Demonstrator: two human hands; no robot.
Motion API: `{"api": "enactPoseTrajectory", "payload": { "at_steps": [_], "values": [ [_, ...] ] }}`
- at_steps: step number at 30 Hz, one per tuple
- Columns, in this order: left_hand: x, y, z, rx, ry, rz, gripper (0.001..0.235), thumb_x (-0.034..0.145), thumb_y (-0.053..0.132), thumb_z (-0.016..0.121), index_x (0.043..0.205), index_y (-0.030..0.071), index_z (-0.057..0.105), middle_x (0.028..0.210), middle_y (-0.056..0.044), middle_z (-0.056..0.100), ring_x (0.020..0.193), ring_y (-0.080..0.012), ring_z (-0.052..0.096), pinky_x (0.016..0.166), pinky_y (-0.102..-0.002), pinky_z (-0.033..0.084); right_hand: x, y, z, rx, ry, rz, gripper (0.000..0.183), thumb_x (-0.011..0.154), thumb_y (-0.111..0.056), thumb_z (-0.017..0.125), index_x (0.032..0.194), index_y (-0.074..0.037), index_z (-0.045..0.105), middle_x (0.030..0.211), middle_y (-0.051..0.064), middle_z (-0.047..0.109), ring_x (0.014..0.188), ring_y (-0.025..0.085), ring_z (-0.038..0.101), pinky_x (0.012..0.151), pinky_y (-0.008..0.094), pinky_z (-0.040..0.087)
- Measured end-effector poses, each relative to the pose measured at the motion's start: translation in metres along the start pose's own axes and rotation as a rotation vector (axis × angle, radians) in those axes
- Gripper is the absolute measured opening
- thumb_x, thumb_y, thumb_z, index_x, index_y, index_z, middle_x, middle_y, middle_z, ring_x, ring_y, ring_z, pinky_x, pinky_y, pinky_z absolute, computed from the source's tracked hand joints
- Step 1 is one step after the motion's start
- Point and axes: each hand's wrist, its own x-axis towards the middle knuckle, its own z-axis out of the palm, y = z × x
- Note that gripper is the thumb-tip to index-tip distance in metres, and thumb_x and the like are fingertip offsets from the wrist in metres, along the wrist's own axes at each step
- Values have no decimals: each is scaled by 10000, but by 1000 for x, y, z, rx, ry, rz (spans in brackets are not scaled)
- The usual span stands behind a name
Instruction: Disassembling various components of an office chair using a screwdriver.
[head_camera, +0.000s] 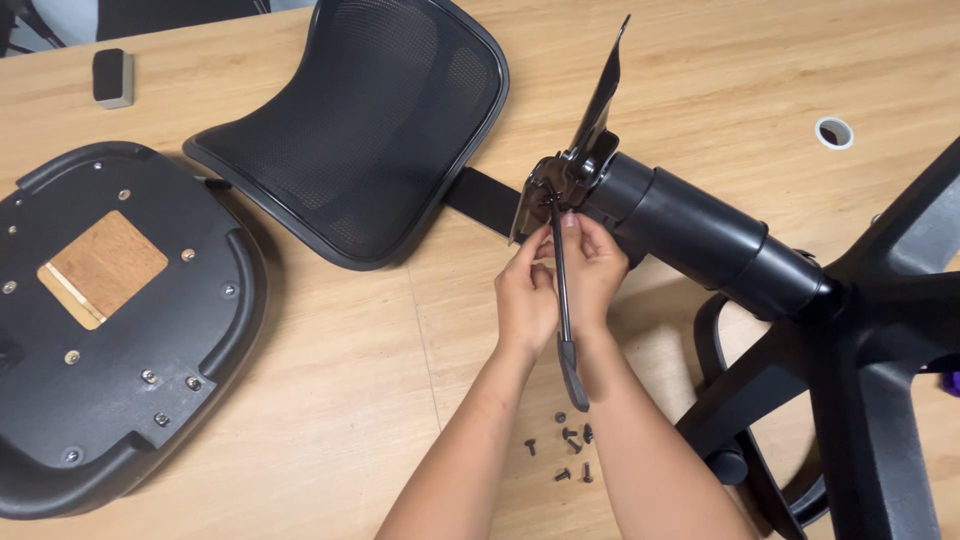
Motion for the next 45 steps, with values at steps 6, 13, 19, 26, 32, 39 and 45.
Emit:
{"api": "enactPoseTrajectory", "payload": {
  "at_steps": [6, 13, 19, 26, 32, 39, 45],
  "values": [
    [-15, -21, -14, -20, 14, 51, 518, 906, -80, 422, 1363, 48, 630, 1083, -126, 748, 891, -181, 738, 808, -308, 577, -8, -7, 16, -122, 73, -7, 163, 977, -71, 681, 1069, 64, 687, 892, 100, 751, 780, 104, 705, 616, 250, 574],
    [-33, -26, -33, 37, 3, 68, 509, 891, -65, 519, 1384, 37, 596, 1103, -97, 739, 676, -117, 601, 739, -281, 574, 3, 16, 7, -293, 48, -253, 155, 960, -50, 709, 1028, 77, 651, 883, 117, 747, 832, 129, 736, 714, 254, 587],
    [-38, -29, -41, 97, 24, 16, 496, 890, -45, 567, 1368, 80, 615, 1095, -64, 752, 641, -82, 577, 702, -253, 546, -3, 20, 4, -437, 80, -268, 147, 875, -73, 779, 910, 35, 685, 792, 106, 734, 754, 156, 728, 695, 288, 571],
    [-69, -68, -68, 115, 41, 4, 353, 897, -5, 603, 1235, 68, 670, 1093, -83, 753, 707, -124, 628, 680, -289, 541, -101, 47, -50, -491, -113, -133, 190, 801, -43, 728, 961, 6, 637, 834, 85, 713, 757, 162, 705, 703, 302, 570],
    [-137, -95, -109, 387, 84, 11, 227, 906, 60, 620, 1100, 50, 737, 1064, -141, 744, 861, -265, 708, 792, -363, 569, -201, 67, -96, -644, -415, 93, 227, 802, -23, 718, 1027, -17, 741, 884, 111, 803, 785, 144, 774, 716, 289, 604],
    [-192, -88, -139, 588, 28, 101, 286, 809, -35, 587, 1020, 55, 757, 1089, -120, 734, 1083, -333, 614, 965, -404, 490, -244, 76, -111, -722, -505, 249, 198, 817, -65, 769, 1011, -26, 758, 820, 115, 793, 704, 155, 766, 659, 283, 595],
    [-192, -81, -144, 486, 15, 161, 223, 854, -20, 607, 1009, 39, 756, 1019, -150, 745, 989, -344, 693, 883, -400, 549, -229, 36, -107, -543, -383, 38, 131, 913, -46, 652, 1001, -6, 740, 773, 59, 779, 682, 81, 736, 622, 248, 572]
  ]
}}
